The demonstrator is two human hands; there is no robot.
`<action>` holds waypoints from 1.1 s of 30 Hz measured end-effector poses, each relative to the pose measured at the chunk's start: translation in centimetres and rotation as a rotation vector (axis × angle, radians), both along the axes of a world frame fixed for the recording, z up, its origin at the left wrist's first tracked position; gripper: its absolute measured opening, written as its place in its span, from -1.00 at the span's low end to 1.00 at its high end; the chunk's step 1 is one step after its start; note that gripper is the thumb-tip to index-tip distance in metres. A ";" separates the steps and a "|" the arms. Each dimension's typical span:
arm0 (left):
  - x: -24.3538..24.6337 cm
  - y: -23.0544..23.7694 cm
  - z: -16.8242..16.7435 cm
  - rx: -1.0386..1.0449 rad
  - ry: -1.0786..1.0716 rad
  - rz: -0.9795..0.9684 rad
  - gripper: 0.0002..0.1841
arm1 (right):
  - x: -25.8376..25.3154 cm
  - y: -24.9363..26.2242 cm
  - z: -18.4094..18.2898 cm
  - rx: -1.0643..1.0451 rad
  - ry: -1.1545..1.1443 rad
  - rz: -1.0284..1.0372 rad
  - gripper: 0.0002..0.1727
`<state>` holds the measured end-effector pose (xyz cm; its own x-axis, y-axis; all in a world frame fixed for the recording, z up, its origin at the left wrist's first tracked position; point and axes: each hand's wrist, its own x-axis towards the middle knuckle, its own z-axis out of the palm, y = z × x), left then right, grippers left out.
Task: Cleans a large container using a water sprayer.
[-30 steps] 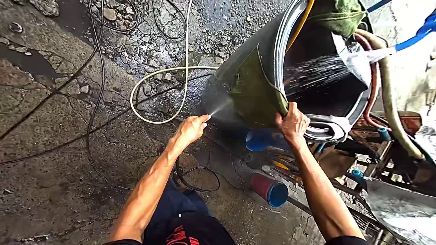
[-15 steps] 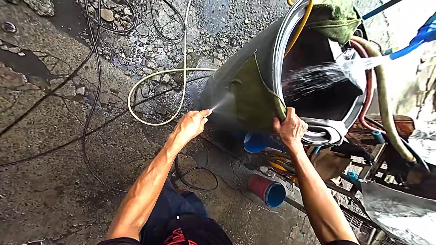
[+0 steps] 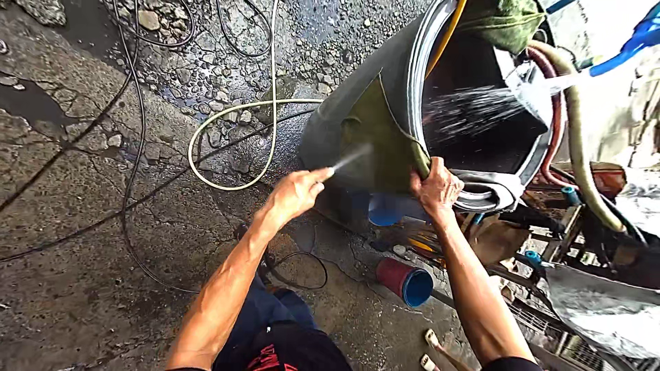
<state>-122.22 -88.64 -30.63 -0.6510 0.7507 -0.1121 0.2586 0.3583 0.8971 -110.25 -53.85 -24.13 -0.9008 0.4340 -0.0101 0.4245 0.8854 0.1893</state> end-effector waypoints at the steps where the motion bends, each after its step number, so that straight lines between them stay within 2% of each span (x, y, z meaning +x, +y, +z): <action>1: -0.4 -0.6 0.6 0.020 0.031 0.066 -0.56 | 0.0 0.0 -0.1 -0.001 0.010 -0.001 -0.39; 6: -1.7 -1.7 1.8 0.078 0.033 0.058 -0.58 | 0.6 0.5 -0.4 0.022 0.032 0.035 -0.37; 9: -3.3 -2.3 2.0 0.067 0.083 0.156 -0.57 | 0.9 0.3 -0.4 0.025 0.048 0.039 -0.38; 13: -3.8 -2.3 2.6 0.127 0.077 0.077 -0.58 | 0.4 0.4 -0.4 0.026 0.048 0.031 -0.39; 16: -4.8 -2.8 1.9 0.035 0.070 0.165 -0.58 | 0.6 0.0 -0.5 0.040 0.055 0.032 -0.40; 21: -2.6 -3.2 4.7 0.194 0.009 0.004 -0.58 | 0.5 0.2 -0.6 0.044 0.064 0.040 -0.40; 24: -2.3 -2.5 4.1 0.267 0.001 -0.101 -0.59 | -0.3 0.2 -0.8 0.035 0.069 0.015 -0.42; 26: -3.0 -2.6 3.3 0.298 0.021 -0.073 -0.59 | -0.4 0.2 -0.6 0.021 0.054 -0.004 -0.38; 29: -4.5 -3.2 1.8 0.219 0.043 0.051 -0.58 | -0.9 -0.2 -0.8 0.049 0.075 -0.027 -0.38; 33: -5.1 -3.8 -0.6 -0.054 -0.006 0.065 -0.60 | -0.4 0.0 -0.8 0.046 0.075 0.007 -0.37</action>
<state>-127.33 -92.44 -31.22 -0.6971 0.6999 -0.1555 0.2277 0.4218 0.8776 -110.67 -53.88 -24.97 -0.9012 0.4264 0.0768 0.4330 0.8794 0.1977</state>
